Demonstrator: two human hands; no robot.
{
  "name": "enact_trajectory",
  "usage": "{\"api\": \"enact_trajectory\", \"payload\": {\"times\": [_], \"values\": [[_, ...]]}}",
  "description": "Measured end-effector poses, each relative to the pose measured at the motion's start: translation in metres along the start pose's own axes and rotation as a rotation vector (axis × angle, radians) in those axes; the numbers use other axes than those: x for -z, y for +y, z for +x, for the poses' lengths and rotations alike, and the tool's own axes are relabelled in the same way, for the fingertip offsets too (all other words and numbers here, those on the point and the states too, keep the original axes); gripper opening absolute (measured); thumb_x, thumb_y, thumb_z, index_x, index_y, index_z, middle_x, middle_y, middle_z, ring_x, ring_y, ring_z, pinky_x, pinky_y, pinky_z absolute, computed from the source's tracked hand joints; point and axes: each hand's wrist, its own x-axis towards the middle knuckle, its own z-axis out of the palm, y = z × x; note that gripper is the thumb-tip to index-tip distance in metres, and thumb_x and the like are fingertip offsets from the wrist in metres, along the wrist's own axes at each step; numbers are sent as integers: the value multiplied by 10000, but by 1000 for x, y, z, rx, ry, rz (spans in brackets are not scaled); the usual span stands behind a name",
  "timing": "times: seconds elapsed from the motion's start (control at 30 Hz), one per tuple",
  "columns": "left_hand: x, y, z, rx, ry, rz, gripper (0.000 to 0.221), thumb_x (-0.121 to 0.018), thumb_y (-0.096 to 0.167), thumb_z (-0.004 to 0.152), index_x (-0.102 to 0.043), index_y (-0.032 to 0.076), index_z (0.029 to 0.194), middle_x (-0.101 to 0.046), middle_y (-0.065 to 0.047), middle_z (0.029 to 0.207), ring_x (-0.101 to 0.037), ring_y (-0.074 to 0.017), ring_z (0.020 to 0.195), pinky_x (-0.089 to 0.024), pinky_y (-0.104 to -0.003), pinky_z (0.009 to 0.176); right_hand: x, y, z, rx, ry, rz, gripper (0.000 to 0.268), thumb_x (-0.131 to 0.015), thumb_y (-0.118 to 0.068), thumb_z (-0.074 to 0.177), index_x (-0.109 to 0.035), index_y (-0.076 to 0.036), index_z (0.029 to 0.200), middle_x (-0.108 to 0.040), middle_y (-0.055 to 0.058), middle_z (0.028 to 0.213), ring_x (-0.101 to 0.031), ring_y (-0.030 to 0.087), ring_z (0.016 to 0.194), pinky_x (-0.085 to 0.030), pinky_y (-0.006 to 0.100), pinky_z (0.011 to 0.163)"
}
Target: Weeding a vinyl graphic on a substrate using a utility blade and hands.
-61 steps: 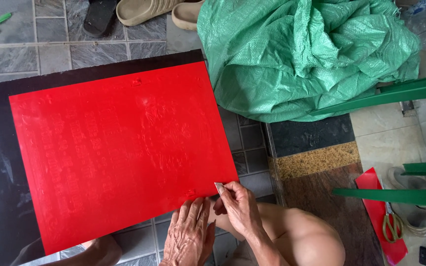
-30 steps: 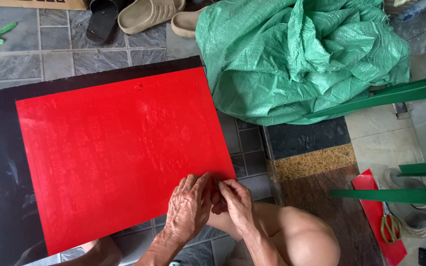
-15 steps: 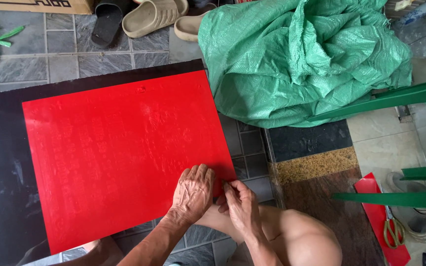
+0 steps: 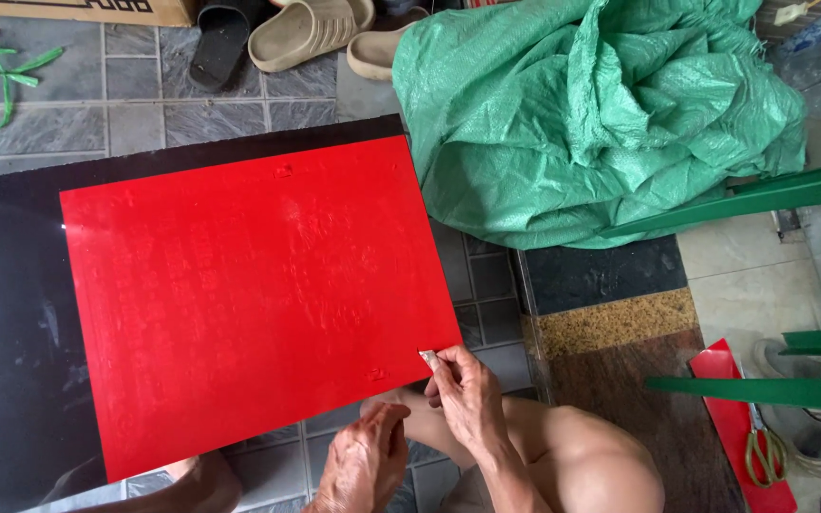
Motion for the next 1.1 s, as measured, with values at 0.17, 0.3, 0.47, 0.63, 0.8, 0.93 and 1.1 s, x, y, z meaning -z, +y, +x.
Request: {"api": "enact_trajectory", "payload": {"times": [0.17,0.3,0.47,0.63,0.8,0.93,1.1], "values": [[-15,1,-6,15,-70,44,345,-619,89,889,-676,84,1229,-697,-106,1016,-732,-303,900,-603,-431,776,4,6,3,65,-20,-1,172,-648,-230,972,-695,-67,940,-698,29,619,-667,89,543,-570,261,506],[-6,6,-1,-233,99,122,355,-604,37,865,-652,-10,1214,-665,-132,1141,-681,-297,1044,-578,-430,862,7,-1,2,80,-49,-64,181,-660,-243,973,-700,-70,939,-697,19,622,-657,95,559,-562,271,520],[-9,6,4,-221,65,188,424,-600,42,867,-615,-27,1285,-637,-151,1116,-652,-308,1022,-556,-443,844,9,0,4,32,-48,-67,169,-680,-240,958,-698,-73,937,-697,25,636,-673,104,578,-581,272,532],[-4,11,9,-207,70,214,452,-596,64,887,-579,-29,1329,-612,-152,1075,-645,-300,992,-559,-437,821,15,-5,6,122,-63,-168,164,-646,-248,966,-704,-98,935,-714,16,641,-699,93,587,-595,270,538],[8,27,22,-222,-18,299,564,-607,102,863,-504,-33,1401,-578,-162,1046,-613,-306,965,-559,-439,792,21,-31,-1,29,-92,-349,141,-648,-236,985,-735,-126,997,-683,20,661,-609,134,580,-506,322,543],[9,36,30,-171,-98,357,618,-612,131,845,-461,-26,1423,-558,-157,1037,-604,-300,972,-552,-448,773,22,-19,4,112,-91,-325,135,-651,-216,975,-739,-114,973,-700,-12,708,-616,110,596,-518,301,547],[12,37,33,-120,-166,372,614,-595,151,882,-437,-11,1453,-560,-139,1031,-613,-276,958,-560,-433,785,21,9,17,114,-196,-63,169,-619,-199,975,-737,-89,926,-739,12,712,-678,87,572,-579,268,523]]}}
